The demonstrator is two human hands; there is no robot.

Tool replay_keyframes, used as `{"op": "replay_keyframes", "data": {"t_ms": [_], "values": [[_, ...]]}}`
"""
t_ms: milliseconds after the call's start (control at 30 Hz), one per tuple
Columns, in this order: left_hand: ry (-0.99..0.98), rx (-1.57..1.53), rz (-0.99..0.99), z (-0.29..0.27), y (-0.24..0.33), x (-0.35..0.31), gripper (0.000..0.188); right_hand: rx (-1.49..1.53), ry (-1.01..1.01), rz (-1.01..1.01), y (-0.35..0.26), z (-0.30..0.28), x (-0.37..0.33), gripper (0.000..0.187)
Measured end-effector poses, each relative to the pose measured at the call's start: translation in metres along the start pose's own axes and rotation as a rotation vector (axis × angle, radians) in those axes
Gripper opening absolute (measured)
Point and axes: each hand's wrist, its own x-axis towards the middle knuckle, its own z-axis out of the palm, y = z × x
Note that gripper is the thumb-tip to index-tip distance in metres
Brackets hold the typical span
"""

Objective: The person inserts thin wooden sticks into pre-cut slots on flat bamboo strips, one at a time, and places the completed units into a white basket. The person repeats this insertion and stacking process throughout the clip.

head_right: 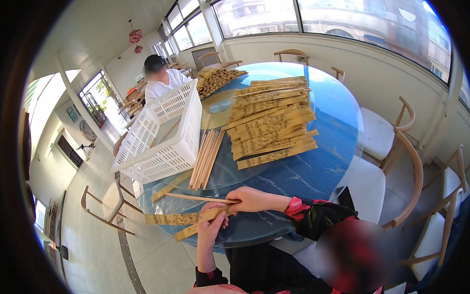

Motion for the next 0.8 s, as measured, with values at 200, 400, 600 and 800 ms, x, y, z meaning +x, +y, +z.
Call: {"op": "replay_keyframes", "data": {"t_ms": [200, 400, 600, 800], "values": [[-0.047, 0.003, 0.055, 0.0053, -0.0002, 0.0015, 0.032, 0.101, -0.007, 0.055, -0.0043, -0.0024, -0.003, 0.014], [-0.015, 0.03, 0.038, 0.0012, -0.0028, -0.0019, 0.032, 0.087, -0.069, 0.066, -0.0024, -0.0029, -0.0003, 0.015], [0.002, 0.038, 0.05, 0.0027, -0.0025, -0.0002, 0.031, 0.096, -0.041, 0.06, -0.0044, -0.0012, -0.0034, 0.018], [0.04, 0.055, 0.06, -0.0009, -0.0073, -0.0012, 0.03, -0.044, -0.003, 0.055, -0.0117, 0.0008, -0.003, 0.018]]}}
